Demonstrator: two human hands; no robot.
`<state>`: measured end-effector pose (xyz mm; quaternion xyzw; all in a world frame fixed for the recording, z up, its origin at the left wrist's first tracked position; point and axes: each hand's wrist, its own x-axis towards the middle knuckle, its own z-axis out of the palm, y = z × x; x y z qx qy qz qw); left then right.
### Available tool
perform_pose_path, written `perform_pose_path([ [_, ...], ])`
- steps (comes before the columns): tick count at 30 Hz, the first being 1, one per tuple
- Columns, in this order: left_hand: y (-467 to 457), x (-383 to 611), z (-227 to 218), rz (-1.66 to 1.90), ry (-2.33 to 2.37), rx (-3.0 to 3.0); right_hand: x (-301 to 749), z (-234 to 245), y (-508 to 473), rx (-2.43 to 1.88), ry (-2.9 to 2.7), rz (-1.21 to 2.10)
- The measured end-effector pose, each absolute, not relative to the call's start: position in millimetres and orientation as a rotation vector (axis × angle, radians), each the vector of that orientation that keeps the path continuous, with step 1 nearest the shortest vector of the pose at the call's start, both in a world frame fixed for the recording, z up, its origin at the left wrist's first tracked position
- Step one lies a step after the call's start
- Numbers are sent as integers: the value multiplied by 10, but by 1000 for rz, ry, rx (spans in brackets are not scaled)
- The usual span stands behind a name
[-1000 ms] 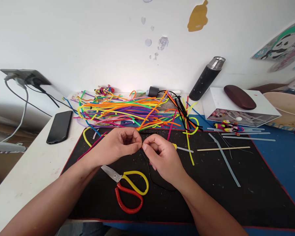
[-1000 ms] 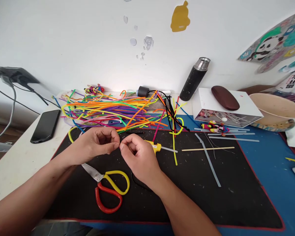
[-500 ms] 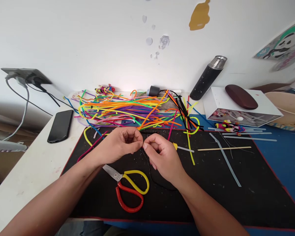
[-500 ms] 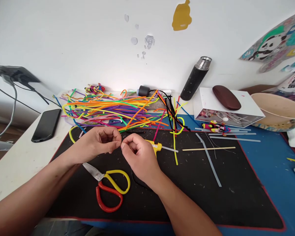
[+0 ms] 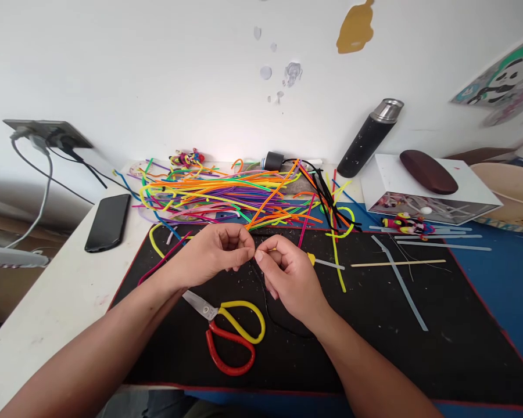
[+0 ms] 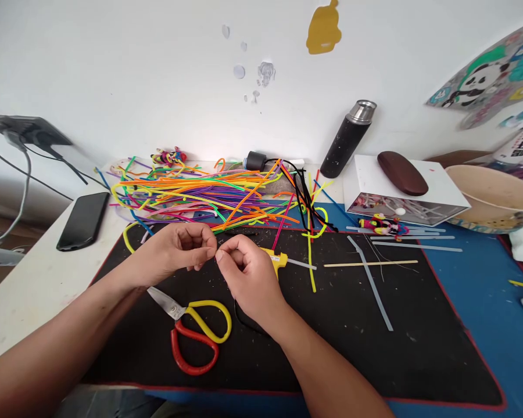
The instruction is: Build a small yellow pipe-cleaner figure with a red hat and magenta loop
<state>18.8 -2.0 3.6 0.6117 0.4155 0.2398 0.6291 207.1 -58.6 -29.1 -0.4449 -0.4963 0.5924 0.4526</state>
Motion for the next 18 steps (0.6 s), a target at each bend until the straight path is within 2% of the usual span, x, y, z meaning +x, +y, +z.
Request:
perform_pose_path([
  [18, -33, 213, 50, 677, 954, 1329, 2054, -264, -592, -1040, -1166, 1555],
])
